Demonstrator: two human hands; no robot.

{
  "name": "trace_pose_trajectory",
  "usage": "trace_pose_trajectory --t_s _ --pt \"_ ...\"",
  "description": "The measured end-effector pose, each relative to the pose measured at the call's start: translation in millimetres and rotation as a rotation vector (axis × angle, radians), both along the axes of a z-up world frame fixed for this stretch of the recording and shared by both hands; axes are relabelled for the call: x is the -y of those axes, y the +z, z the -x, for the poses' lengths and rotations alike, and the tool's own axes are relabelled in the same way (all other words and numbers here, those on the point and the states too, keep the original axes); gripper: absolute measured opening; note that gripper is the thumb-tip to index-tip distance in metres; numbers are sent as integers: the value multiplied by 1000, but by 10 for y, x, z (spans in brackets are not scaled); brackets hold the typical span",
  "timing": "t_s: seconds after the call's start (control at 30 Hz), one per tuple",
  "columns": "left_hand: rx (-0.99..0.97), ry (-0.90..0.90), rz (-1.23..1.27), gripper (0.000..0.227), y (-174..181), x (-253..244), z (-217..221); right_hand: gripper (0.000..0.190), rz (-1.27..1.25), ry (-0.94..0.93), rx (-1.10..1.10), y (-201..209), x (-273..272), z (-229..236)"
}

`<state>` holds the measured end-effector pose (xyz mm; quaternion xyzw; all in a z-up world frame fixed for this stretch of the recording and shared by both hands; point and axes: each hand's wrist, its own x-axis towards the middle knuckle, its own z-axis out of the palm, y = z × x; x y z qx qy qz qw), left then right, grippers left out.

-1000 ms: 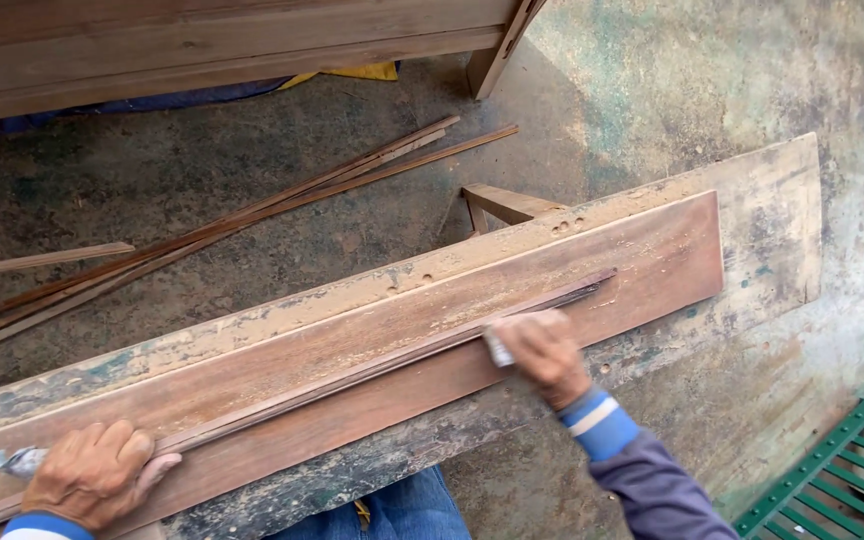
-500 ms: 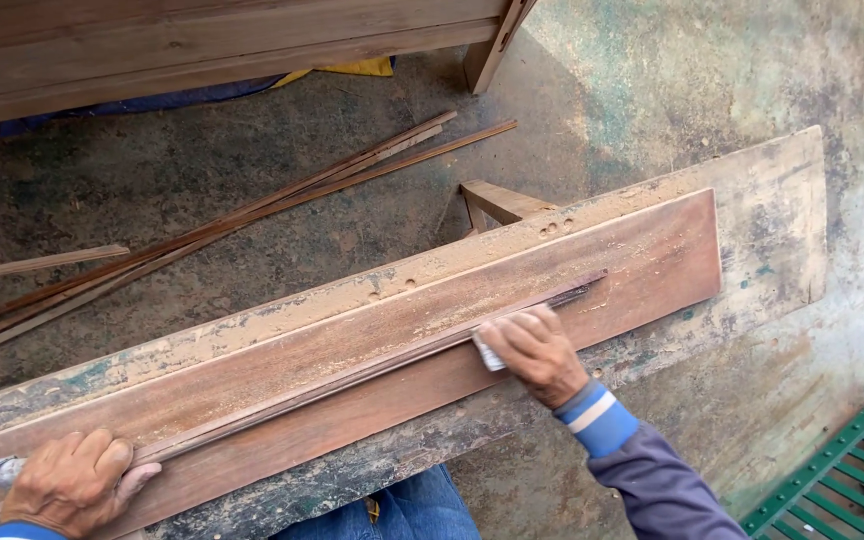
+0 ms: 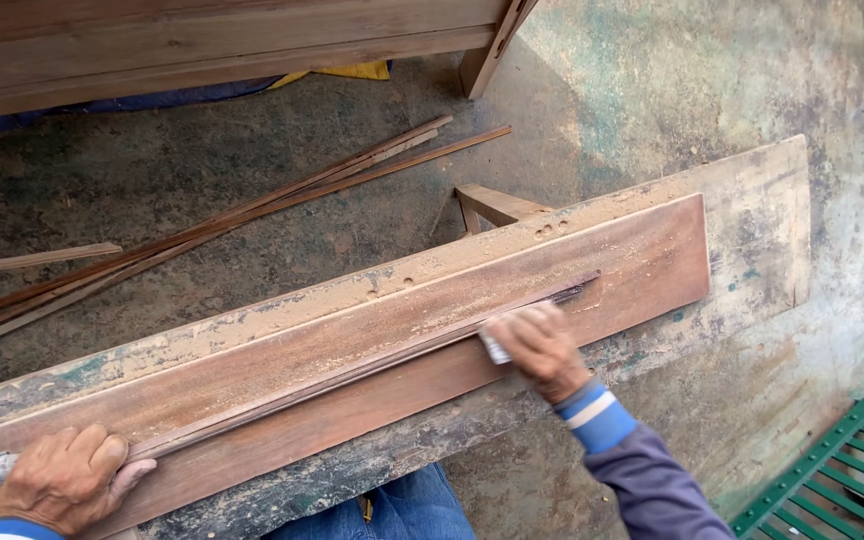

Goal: The person is sanding a thin piece of wooden trim manually using sandpaper and a sanding block on a workshop bench.

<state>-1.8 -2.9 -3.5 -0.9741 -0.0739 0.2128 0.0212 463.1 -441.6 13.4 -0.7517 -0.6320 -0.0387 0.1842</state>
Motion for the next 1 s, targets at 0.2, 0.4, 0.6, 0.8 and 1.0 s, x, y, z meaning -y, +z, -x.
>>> trace_pose_trajectory --t_s 0.2,0.4,0.6,0.8,1.0 --pt "53 8 13 49 12 38 -26 45 -64 -143 -69 -115 -89 299" --pt "32 31 53 46 244 48 -255 45 -44 29 -65 -10 -392 482" --pt "83 75 107 44 395 80 -427 44 -13 -186 -85 -41 20 133" --pt "120 101 119 45 365 113 -415 39 -14 35 -156 -183 -1100 1172" --pt "187 75 127 44 423 90 -483 40 -166 -79 -220 335 -693 473"
